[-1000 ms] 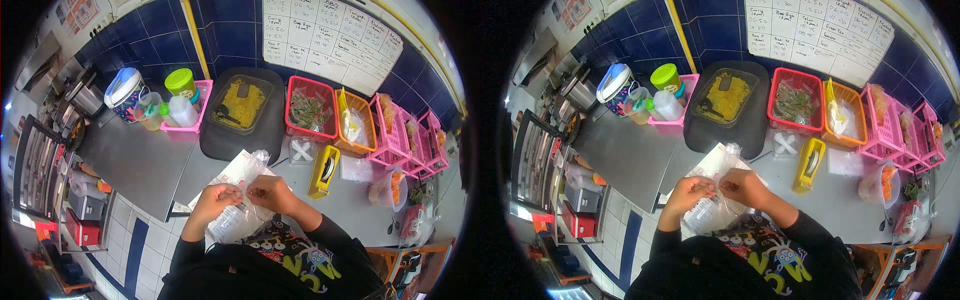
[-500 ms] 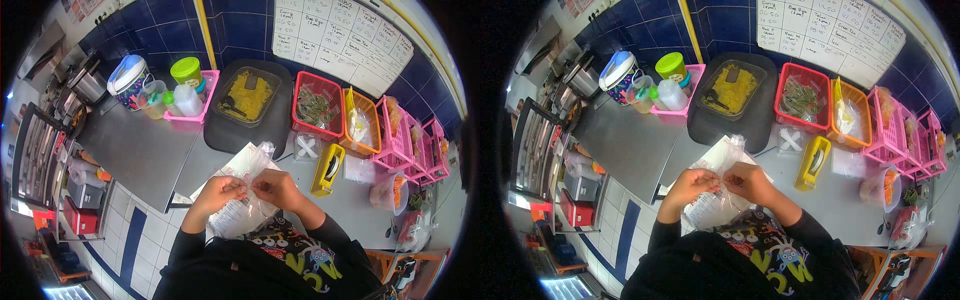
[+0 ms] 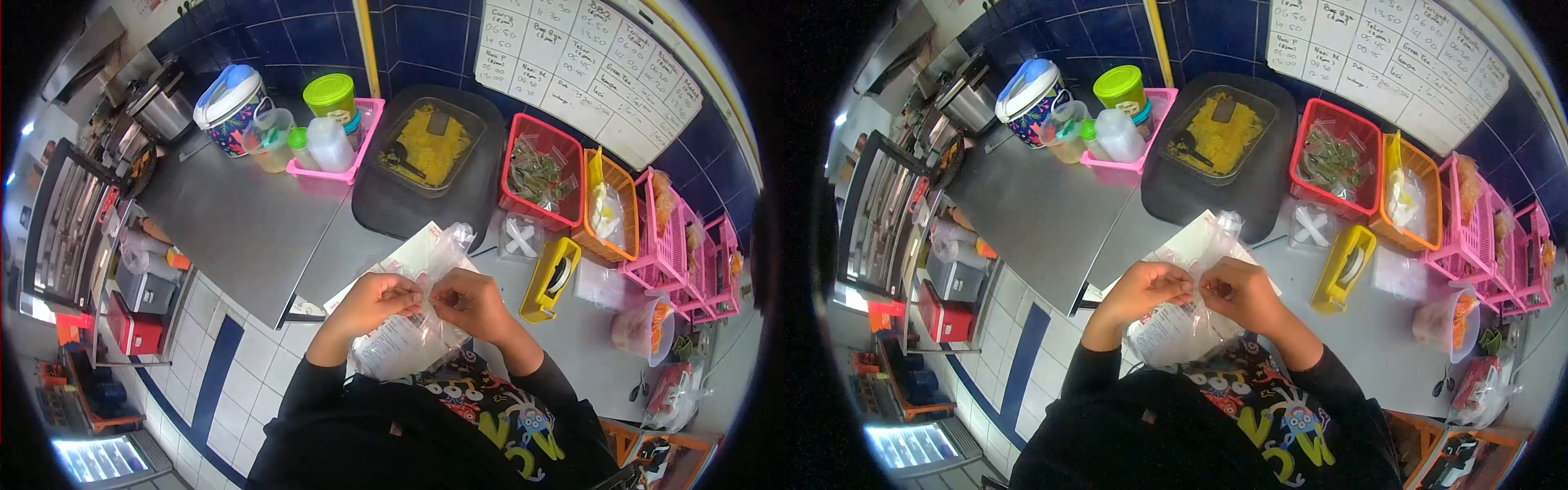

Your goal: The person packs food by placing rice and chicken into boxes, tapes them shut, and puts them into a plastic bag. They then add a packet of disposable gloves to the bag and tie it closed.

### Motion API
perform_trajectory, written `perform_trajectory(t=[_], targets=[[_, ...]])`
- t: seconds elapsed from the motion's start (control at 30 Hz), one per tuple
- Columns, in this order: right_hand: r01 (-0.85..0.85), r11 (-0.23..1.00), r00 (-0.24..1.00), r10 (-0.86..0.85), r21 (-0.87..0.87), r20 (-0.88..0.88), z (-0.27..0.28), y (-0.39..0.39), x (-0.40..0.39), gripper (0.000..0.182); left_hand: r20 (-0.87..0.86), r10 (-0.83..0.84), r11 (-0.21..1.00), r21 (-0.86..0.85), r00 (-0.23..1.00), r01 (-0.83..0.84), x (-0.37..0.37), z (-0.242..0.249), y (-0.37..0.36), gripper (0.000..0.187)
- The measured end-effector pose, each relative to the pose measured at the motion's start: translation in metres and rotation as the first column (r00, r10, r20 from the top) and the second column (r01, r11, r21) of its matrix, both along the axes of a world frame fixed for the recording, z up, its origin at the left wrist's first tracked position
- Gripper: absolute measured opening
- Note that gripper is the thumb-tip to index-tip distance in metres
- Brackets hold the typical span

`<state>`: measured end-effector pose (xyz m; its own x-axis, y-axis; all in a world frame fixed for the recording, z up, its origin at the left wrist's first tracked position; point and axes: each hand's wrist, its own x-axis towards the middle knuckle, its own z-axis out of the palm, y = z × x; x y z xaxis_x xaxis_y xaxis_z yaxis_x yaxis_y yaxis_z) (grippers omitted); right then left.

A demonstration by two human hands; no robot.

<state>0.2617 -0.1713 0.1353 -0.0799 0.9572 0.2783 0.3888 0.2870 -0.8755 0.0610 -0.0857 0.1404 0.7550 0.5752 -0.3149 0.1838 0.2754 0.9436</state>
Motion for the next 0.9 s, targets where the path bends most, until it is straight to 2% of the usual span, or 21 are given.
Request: perform_trajectory(t=[0.13,0.2,0.33,0.43,0.5,0.53,0.6,0.63,0.77,0.9], targets=[[0.024,1.0,0.999,-0.024,0.019,0.023,0.0,0.0,-0.002,0.015,-0.027,-0.005,1.0,0.005,1.0,0.005,0.003,0.014,0.0,0.022],[0.018,1.0,0.999,-0.018,0.008,0.041,0.004,0.0,-0.003,0.014,-0.159,-0.001,1.0,0.01,0.987,0.002,0.005,0.028,-0.002,0.022],[0.025,1.0,0.998,-0.026,0.019,0.049,0.004,-0.001,-0.005,0.014,-0.158,-0.02,0.999,0.038,0.987,0.026,0.005,0.029,0.0,0.021],[0.062,0.997,0.997,-0.064,0.043,0.052,0.002,-0.001,-0.01,0.015,-0.128,-0.08,0.993,0.071,0.988,0.09,0.001,0.018,0.003,0.02],[0.068,0.994,0.996,-0.072,0.081,0.055,-0.002,-0.001,-0.014,0.015,0.018,-0.073,0.997,0.015,0.997,0.073,-0.003,-0.003,0.008,0.019],[0.078,0.99,0.995,-0.085,0.121,0.056,-0.004,-0.001,-0.015,0.015,0.018,-0.07,0.997,0.015,0.997,0.069,-0.004,-0.005,0.005,0.019],[0.08,0.988,0.992,-0.092,0.133,0.086,-0.004,-0.002,-0.017,0.015,0.033,0.021,0.996,0.087,0.999,-0.024,-0.001,-0.004,-0.003,0.016],[0.084,0.986,0.988,-0.101,0.147,0.117,-0.004,-0.003,-0.017,0.016,0.034,0.026,0.996,0.085,0.999,-0.029,-0.001,-0.003,-0.004,0.016],[0.152,0.982,0.969,-0.171,0.116,0.177,-0.008,-0.008,-0.025,0.015,-0.016,0.11,0.961,0.258,0.994,-0.102,-0.008,-0.006,-0.009,0.014],[0.178,0.967,0.944,-0.22,0.183,0.245,-0.005,-0.01,-0.027,0.013,-0.062,0.212,0.901,0.399,0.975,-0.171,-0.021,-0.006,-0.012,0.014]])
